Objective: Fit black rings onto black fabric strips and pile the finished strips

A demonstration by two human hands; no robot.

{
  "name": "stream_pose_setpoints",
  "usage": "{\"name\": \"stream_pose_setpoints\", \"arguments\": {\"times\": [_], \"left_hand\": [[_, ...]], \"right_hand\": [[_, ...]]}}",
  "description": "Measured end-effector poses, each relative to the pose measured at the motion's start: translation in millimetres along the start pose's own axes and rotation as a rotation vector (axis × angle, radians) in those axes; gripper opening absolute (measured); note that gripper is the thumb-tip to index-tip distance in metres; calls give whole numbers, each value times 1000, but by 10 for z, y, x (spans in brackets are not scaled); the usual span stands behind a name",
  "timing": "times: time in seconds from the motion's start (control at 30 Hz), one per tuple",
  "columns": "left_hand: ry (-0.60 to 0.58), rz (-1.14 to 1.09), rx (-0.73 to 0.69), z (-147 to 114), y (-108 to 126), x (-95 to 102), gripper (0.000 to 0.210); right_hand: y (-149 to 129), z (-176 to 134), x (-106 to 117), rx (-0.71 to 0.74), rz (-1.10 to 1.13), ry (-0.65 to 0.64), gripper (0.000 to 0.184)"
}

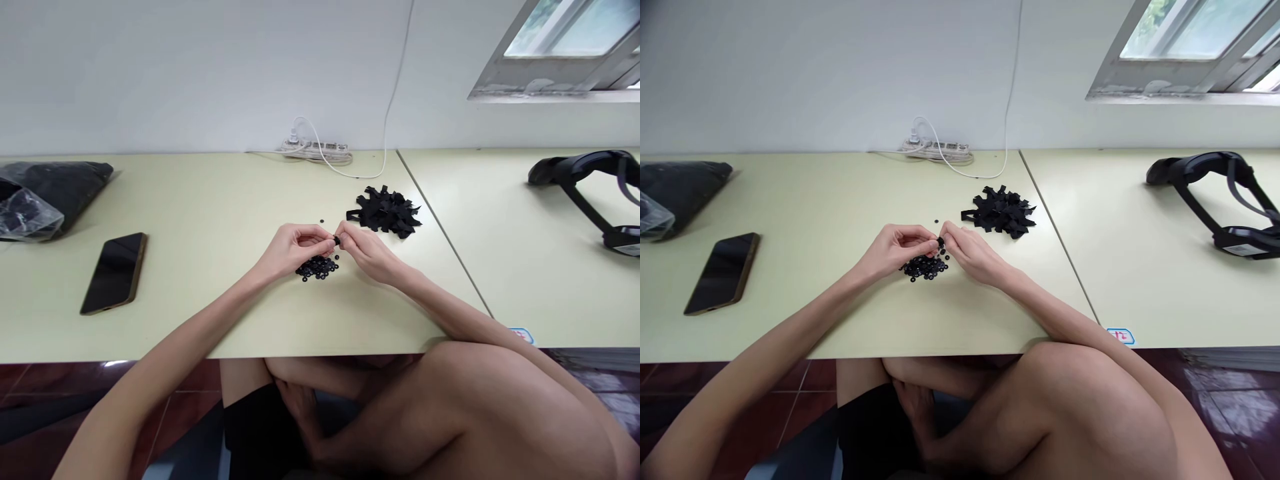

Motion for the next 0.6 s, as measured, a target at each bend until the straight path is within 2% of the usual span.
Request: {"name": "stream_pose_setpoints", "arguments": {"times": [0.1, 0.2, 0.3, 0.6], "left_hand": [[5, 11, -3, -13, 33, -15, 25], [71, 11, 24, -23, 40, 28, 26], [123, 22, 37, -33, 39, 72, 28], [34, 27, 28, -18, 14, -14, 31]], "right_hand": [[-12, -20, 33, -6, -20, 13, 24], [-34, -48, 106, -14, -60, 52, 31], [-56, -60, 156, -11, -103, 79, 30], [-77, -42, 20, 17, -62, -23, 38]]}}
Point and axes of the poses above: each hand's wrist, its own z-axis towards the middle knuckle, its own x-axis out of the back of the hand, y = z × x, the point moved 8 cm from there along z, towards the middle knuckle, and after that the axes turned 12 degrees about x, right-handed, at the moved point
